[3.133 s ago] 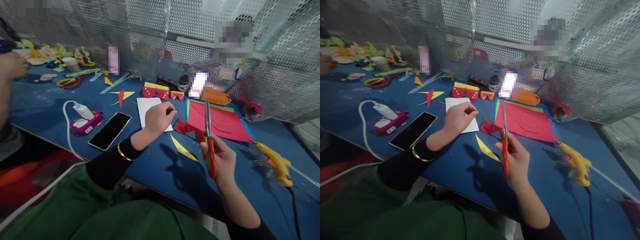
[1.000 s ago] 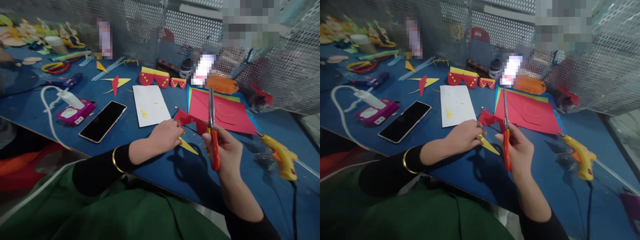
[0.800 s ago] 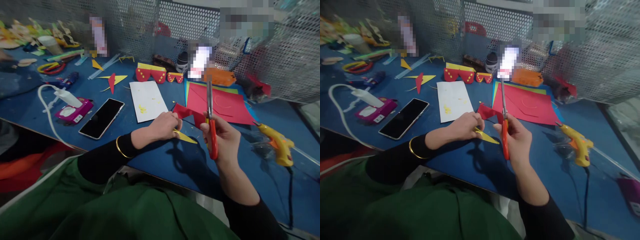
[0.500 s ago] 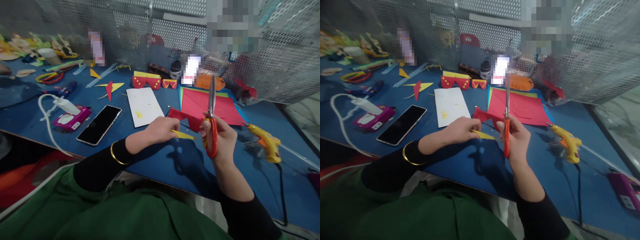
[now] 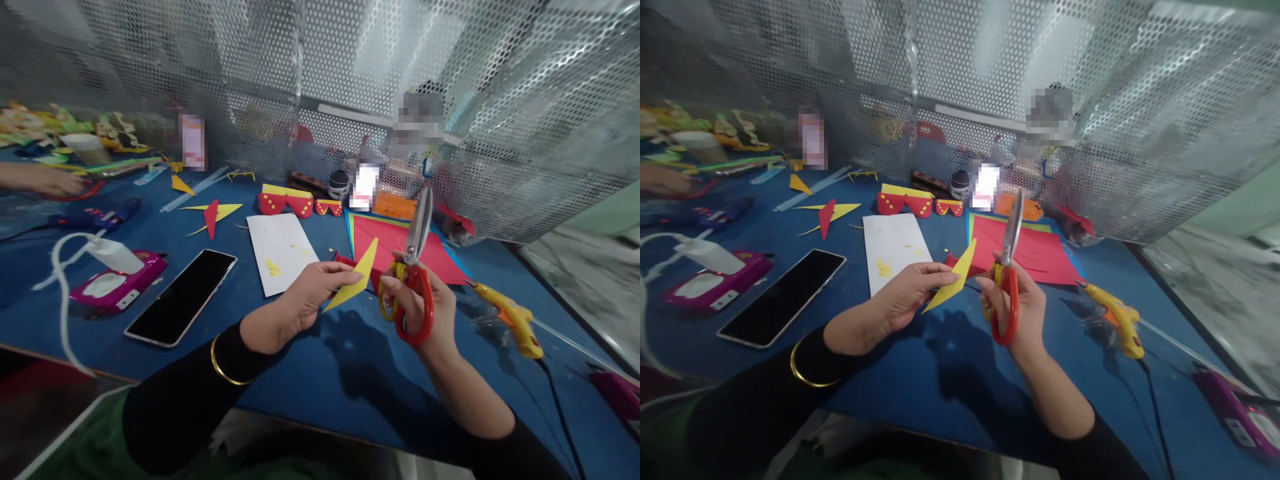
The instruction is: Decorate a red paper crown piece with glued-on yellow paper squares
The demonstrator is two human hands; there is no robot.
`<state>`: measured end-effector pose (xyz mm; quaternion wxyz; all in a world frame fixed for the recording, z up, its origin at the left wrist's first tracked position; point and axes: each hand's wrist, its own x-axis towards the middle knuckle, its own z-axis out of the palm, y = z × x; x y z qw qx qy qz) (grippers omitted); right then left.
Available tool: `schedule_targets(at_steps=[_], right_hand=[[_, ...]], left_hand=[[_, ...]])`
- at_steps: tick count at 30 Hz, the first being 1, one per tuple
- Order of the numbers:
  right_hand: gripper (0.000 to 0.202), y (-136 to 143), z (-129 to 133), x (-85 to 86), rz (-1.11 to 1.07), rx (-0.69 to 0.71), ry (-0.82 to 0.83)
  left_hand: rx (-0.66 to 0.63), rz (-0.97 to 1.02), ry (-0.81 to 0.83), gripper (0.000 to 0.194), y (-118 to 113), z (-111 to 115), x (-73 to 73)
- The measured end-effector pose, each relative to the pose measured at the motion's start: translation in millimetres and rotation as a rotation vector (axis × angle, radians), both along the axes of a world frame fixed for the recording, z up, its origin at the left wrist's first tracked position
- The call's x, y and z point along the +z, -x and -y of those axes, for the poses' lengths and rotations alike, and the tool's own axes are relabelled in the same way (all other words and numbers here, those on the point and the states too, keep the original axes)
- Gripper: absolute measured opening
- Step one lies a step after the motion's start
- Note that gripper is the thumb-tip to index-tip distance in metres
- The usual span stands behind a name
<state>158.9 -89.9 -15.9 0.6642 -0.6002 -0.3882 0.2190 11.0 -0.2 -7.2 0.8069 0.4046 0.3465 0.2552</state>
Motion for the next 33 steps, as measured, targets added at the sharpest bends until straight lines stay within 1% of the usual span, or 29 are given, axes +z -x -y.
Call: schedule_targets(at_steps=[3,5,8,11,13,18,21,23,26,27,29,31,33], right_hand=[[0.044,3.0,-11.0,9.3,-0.027,0.066,-0.001],[0.044,4.4,-14.8,11.5,-0.032,0.075,-0.011],[0.045,4.2,-13.7,6.9,-0.017,0.066,0.027],[0.048,1.6,-9.8,-0.3,-0.038,0.071,0.064],[0.048,0.2,-8.5,-2.8,-0.051,0.083,0.070],[0.047,-0.1,-9.5,-1.7,-0.070,0.130,0.035],[0.047,-1.4,-9.3,0.4,-0.042,0.146,0.051],[0.046,-3.5,-8.4,2.1,-0.019,0.155,0.057],[0.043,-7.1,-7.7,5.1,-0.002,0.129,0.040],[0.041,-8.1,-7.8,6.0,0.002,0.120,0.041],[0.038,-9.6,-8.0,7.5,0.007,0.112,0.067],[0.036,-10.4,-8.3,8.4,0.004,0.101,0.097],[0.035,-10.6,-8.4,9.1,-0.009,0.086,0.090]], left_hand=[[0.026,-0.009,-0.028,0.004,-0.3,2.5,1.8],[0.042,-0.020,-0.047,0.005,-1.2,3.6,1.0],[0.026,-0.026,-0.061,0.007,-3.1,5.2,-2.6],[-0.004,-0.047,-0.034,0.007,-4.4,7.0,-6.2],[-0.012,-0.056,-0.044,0.008,-4.9,8.0,-7.8],[-0.054,-0.077,-0.091,0.008,-5.4,9.8,-9.5],[-0.064,-0.093,-0.188,0.009,-5.7,10.4,-9.4],[-0.068,-0.086,-0.264,0.012,-6.1,10.4,-9.3],[-0.056,-0.070,-0.321,0.028,-6.3,9.4,-9.2],[-0.050,-0.070,-0.340,0.030,-6.3,9.0,-9.1],[-0.063,-0.078,-0.363,0.024,-5.7,8.7,-8.5],[-0.114,-0.083,-0.368,0.017,-4.8,8.9,-7.5],[-0.156,-0.079,-0.368,0.016,-4.1,8.9,-6.5]])
